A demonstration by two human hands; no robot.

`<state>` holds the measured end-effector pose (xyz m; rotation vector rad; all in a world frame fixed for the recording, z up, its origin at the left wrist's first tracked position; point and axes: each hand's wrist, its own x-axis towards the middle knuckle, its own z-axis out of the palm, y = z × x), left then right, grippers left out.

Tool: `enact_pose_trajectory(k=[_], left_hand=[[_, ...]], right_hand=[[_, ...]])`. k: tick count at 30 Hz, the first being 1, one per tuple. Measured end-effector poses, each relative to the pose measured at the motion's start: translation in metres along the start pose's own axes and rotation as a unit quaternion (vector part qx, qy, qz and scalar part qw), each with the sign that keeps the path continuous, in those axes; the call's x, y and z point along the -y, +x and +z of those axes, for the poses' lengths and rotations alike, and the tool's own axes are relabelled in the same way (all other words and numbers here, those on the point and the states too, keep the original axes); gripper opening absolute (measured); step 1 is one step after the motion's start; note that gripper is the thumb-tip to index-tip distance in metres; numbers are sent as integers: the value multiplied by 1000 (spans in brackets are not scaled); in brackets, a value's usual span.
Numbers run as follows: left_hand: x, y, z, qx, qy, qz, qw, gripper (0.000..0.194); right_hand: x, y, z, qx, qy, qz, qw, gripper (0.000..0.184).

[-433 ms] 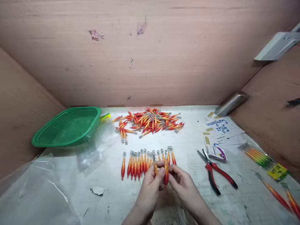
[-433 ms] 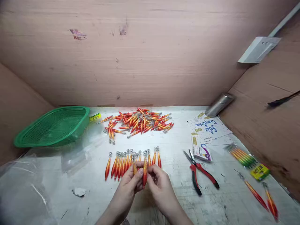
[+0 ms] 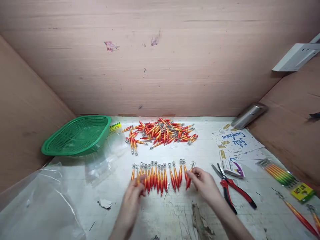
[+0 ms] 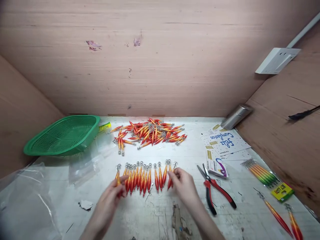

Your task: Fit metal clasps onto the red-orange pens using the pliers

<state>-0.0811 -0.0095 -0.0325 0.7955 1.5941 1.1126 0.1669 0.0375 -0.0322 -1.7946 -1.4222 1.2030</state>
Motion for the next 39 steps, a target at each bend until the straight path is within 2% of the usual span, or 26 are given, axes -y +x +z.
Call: enact_pose_trajectory(k=[1,4,6,10,12,13,15,16,17,18,21,23,26,30,34,39], left_hand=[[0,10,-16,-50,126,25,991,49],[0,37,-46,-127,227,27,965,56],[5,46,-50,-139,263,29,954,57],[20,43,-38,-142,316,49,937,61],[16,36,-26,-161,365,78,914,62],[9,32,-17,-174,402,102,893,62],[-16,29,7,-178,495,169,833,56],[-31,31,22,-140,532,201,811,51],[-47,35,38,-64,566,234,788,47],[-62,42,55,-23,573,253,779,42],[-93,77,93,7,594,244,766,27],[-99,103,105,10,609,218,762,22],[-94,130,110,26,620,198,759,27],[-83,136,112,44,608,181,772,30],[-87,132,108,48,561,158,811,33],[-101,130,87,81,428,119,892,27]], right_hand=[[-4,11,-9,-16,-46,12,999,38],[-11,35,-24,-22,-164,43,985,22],[-10,41,-25,-5,-216,54,975,23],[-1,47,-35,-2,-295,35,955,25],[8,59,-49,-19,-334,0,942,25],[14,67,-56,-28,-353,-23,935,25],[26,89,-68,-38,-390,-75,917,25],[33,101,-71,-38,-407,-99,907,26],[39,114,-72,-34,-425,-122,896,26],[44,125,-73,-27,-442,-142,885,26],[55,153,-72,11,-487,-183,854,27],[59,164,-73,40,-508,-195,838,28],[62,173,-77,86,-529,-195,821,29],[64,179,-79,138,-536,-183,812,29],[64,175,-79,159,-520,-171,822,30],[59,163,-84,127,-466,-174,858,29]])
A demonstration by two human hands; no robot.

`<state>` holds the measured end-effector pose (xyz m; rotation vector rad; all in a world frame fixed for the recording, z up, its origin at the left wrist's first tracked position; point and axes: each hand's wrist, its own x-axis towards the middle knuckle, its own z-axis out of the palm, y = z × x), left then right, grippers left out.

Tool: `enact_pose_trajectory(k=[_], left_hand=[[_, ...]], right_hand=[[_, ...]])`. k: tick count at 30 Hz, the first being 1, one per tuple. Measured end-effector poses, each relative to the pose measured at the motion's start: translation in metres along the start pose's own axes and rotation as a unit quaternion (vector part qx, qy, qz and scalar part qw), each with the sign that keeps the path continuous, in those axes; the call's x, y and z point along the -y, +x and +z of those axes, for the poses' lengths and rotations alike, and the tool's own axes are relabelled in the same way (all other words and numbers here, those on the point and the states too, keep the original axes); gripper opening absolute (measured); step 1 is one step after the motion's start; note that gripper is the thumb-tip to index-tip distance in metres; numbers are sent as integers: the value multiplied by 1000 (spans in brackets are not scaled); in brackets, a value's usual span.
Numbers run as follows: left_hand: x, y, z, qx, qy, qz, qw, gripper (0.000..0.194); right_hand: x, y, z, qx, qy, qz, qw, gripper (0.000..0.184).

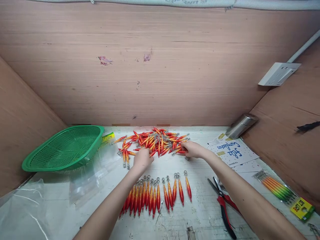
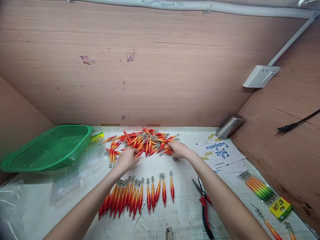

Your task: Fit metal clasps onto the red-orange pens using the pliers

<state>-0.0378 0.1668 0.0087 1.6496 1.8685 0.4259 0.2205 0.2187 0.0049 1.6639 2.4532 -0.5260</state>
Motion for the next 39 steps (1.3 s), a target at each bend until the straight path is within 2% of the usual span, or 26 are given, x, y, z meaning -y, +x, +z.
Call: enact_pose_trajectory(k=[2,4,7,9,11,14,17,20,23,25,27,32,39], left_hand=[[4,-7,-5,15,-99,-2,995,20],[7,-20,-5,26,-210,-3,977,13],[10,-46,3,32,-372,-7,927,13],[12,-66,9,34,-463,-18,885,21],[14,-86,15,36,-535,-40,843,28],[15,-114,23,42,-604,-84,791,33],[12,-134,30,59,-660,-113,740,37],[6,-144,33,93,-705,-106,695,45],[1,-148,34,109,-712,-86,688,45],[0,-149,33,115,-716,-75,684,42],[-1,-150,33,122,-723,-70,676,41],[-1,-152,34,123,-729,-71,670,39],[-3,-155,31,120,-714,-50,688,39]], right_hand=[[-1,-4,0,-34,34,4,999,29],[0,-9,-2,-79,77,6,994,28],[9,-24,-4,-168,161,3,972,24],[23,-44,0,-234,232,-1,944,19],[41,-71,10,-296,316,-2,901,17],[73,-115,33,-368,451,21,813,21],[101,-142,56,-376,576,52,724,26],[121,-148,71,-373,672,87,634,35],[134,-142,76,-363,738,110,558,38],[140,-139,75,-344,771,114,524,37],[145,-138,75,-321,796,113,501,37],[155,-142,77,-278,829,108,473,38],[163,-148,74,-247,840,118,468,39]])
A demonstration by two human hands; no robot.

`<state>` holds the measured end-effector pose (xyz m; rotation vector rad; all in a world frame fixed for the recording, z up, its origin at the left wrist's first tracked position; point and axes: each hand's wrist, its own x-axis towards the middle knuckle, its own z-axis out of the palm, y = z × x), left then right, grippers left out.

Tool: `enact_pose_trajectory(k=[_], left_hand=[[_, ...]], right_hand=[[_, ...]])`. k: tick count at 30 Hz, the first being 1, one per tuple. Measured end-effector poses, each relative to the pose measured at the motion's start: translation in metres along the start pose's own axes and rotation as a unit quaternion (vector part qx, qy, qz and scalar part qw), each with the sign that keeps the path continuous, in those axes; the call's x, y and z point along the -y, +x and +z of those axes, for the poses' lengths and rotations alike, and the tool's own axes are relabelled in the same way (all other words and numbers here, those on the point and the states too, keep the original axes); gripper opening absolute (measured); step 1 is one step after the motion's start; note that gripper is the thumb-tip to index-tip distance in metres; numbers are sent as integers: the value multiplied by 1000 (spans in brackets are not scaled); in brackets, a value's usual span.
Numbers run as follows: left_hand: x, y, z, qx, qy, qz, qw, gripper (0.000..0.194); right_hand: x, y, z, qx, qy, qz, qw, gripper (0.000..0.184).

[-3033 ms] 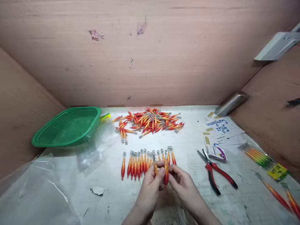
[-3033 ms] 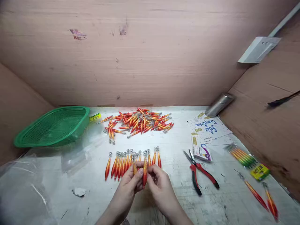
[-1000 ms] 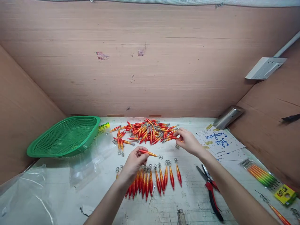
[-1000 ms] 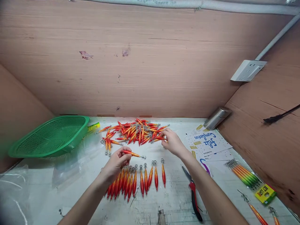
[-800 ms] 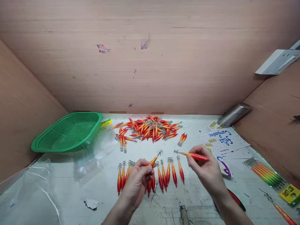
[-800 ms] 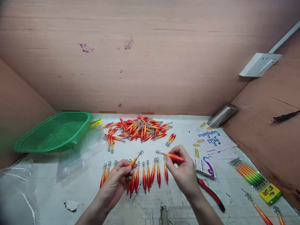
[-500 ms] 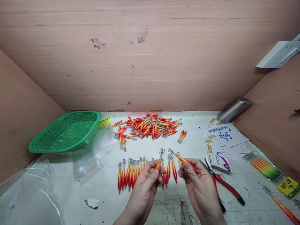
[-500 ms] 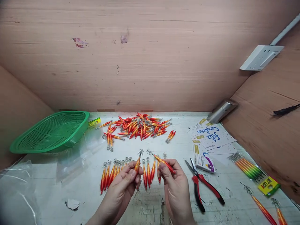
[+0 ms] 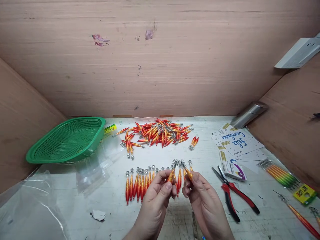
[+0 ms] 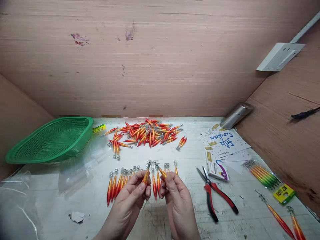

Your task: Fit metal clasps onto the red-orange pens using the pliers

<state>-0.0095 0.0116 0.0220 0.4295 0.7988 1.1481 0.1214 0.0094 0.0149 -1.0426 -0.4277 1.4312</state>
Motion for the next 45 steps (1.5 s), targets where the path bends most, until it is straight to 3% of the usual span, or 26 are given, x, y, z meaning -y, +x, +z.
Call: enact_pose_trajectory(k=[14,25,35,45], left_hand=[[-1,-2,4,12,-31,-11,999,39],[-2,-3,9,31,-19,-21,999,38],[-3,-7,7,25,24,-5,999,42],[2,-6,3,44,11,10,999,40]], right_hand=[[-1,-8,6,-20,35,24,999,39],[-2,-13,7,98,47,-8,994,26],[-9,-20,0,137,65,11,988,14],[-10,-23,-3,145,69,14,987,14]])
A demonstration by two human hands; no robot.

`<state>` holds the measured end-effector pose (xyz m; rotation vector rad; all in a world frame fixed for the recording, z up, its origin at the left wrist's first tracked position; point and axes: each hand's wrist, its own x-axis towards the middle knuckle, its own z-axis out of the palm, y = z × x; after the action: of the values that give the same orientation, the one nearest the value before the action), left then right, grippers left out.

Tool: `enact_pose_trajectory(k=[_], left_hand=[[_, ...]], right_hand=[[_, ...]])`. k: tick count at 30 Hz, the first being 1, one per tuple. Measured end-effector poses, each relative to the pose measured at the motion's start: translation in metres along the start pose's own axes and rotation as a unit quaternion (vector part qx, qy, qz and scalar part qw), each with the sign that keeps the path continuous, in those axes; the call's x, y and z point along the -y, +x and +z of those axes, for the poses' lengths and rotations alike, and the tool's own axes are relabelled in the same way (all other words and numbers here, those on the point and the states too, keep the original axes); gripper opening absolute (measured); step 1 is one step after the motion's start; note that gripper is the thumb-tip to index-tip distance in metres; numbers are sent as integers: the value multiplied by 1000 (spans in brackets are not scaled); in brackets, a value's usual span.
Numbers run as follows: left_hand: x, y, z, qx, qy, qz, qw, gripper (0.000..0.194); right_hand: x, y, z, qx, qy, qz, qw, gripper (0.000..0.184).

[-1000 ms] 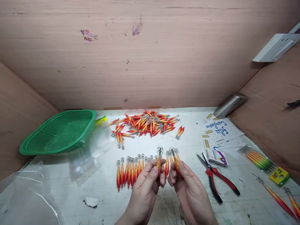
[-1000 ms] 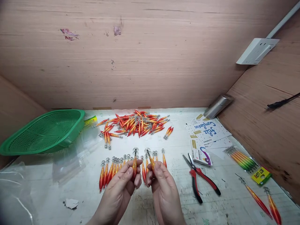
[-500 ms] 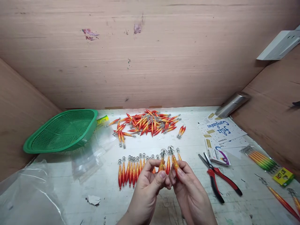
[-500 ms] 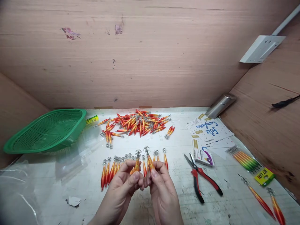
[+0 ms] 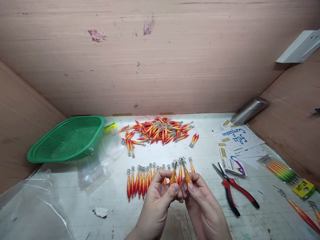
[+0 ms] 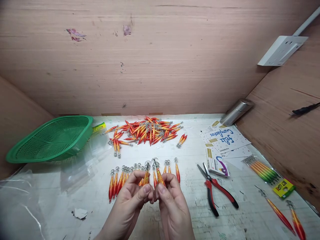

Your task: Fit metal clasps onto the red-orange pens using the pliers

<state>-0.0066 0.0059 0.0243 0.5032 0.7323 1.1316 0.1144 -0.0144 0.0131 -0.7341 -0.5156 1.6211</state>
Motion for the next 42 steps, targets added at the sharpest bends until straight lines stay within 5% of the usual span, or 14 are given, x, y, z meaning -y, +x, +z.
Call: enact_pose_trajectory(k=[4,7,10,15,22,29,33,36,39,42], left_hand=[[0,0,0,-5,2,-1,1000,40],[-3,-2,2,-24,5,-6,1000,43],[-6,-4,6,-54,11,-21,998,45],[-9,-2,9,-43,11,-51,998,52],[-7,1,7,-50,-2,-38,998,50],[0,3,5,-44,-6,-37,998,48],[2,4,4,-46,-27,-20,998,42],[0,3,4,-46,-25,-19,998,40],[-2,1,4,-40,-3,-16,999,38],[0,1,3,-35,18,-12,999,37]], right_hand=[[-3,0,4,-3,-46,-3,999,19],[0,6,-4,-51,-241,-46,968,25],[12,21,-35,-171,-501,-135,837,33],[24,42,-105,-303,-652,-165,676,32],[3,42,-117,-273,-775,-159,548,33],[26,16,-148,-344,-827,-149,418,42],[24,7,-164,-334,-832,-161,412,33],[28,7,-164,-335,-810,-180,446,31],[38,4,-145,-290,-779,-208,516,33],[46,-7,-105,-165,-700,-245,650,26]])
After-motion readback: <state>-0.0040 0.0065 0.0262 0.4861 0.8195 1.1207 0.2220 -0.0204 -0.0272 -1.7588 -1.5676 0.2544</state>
